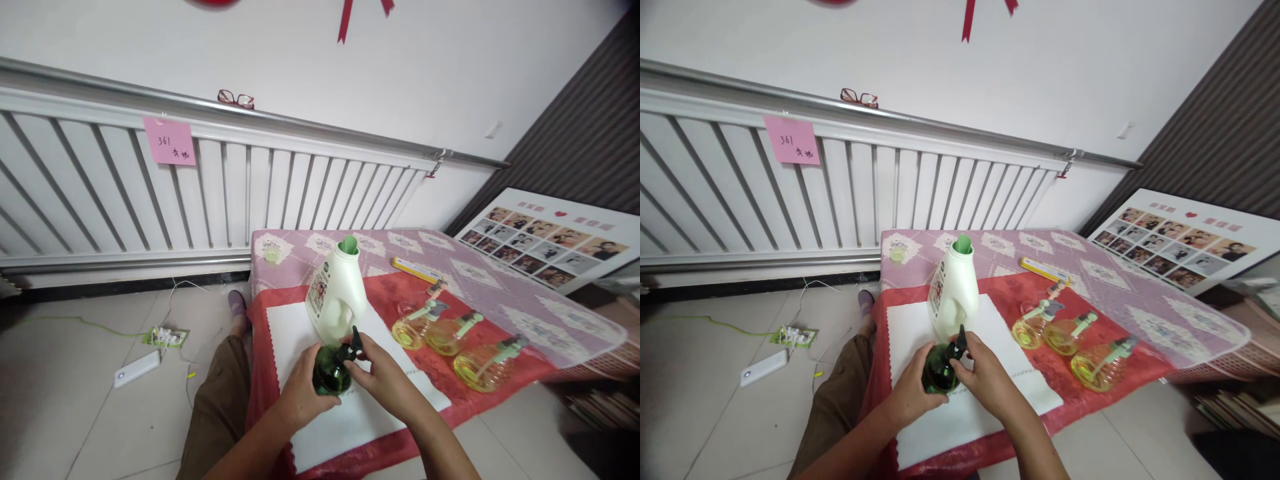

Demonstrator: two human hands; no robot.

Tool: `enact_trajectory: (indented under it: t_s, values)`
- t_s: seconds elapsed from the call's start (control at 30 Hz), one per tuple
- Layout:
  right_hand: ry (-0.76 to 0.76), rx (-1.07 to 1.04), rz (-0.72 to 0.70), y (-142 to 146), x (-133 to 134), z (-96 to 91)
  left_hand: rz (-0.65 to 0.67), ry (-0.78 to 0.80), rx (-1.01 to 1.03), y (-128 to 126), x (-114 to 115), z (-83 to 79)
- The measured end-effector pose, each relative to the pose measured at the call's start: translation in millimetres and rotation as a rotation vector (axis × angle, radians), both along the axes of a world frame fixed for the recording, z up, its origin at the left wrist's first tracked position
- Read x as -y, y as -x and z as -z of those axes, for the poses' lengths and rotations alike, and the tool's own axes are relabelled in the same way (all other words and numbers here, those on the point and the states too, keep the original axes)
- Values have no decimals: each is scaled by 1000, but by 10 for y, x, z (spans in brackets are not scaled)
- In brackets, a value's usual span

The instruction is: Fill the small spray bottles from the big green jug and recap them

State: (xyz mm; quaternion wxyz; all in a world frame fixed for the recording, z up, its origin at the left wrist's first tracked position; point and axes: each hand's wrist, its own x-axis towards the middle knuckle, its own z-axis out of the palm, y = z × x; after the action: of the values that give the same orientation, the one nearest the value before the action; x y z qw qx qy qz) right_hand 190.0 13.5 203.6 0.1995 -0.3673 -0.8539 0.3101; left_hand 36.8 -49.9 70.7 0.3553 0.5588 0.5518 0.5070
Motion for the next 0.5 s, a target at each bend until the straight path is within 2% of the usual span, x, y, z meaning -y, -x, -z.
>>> enact_trajectory:
  t_s: [0.17, 0.5]
  values:
    - [19, 52, -94, 67, 15, -83, 6, 4, 6, 3, -3, 1]
    - [37, 54, -104, 64, 9, -60, 3, -8, -8, 2, -9, 24]
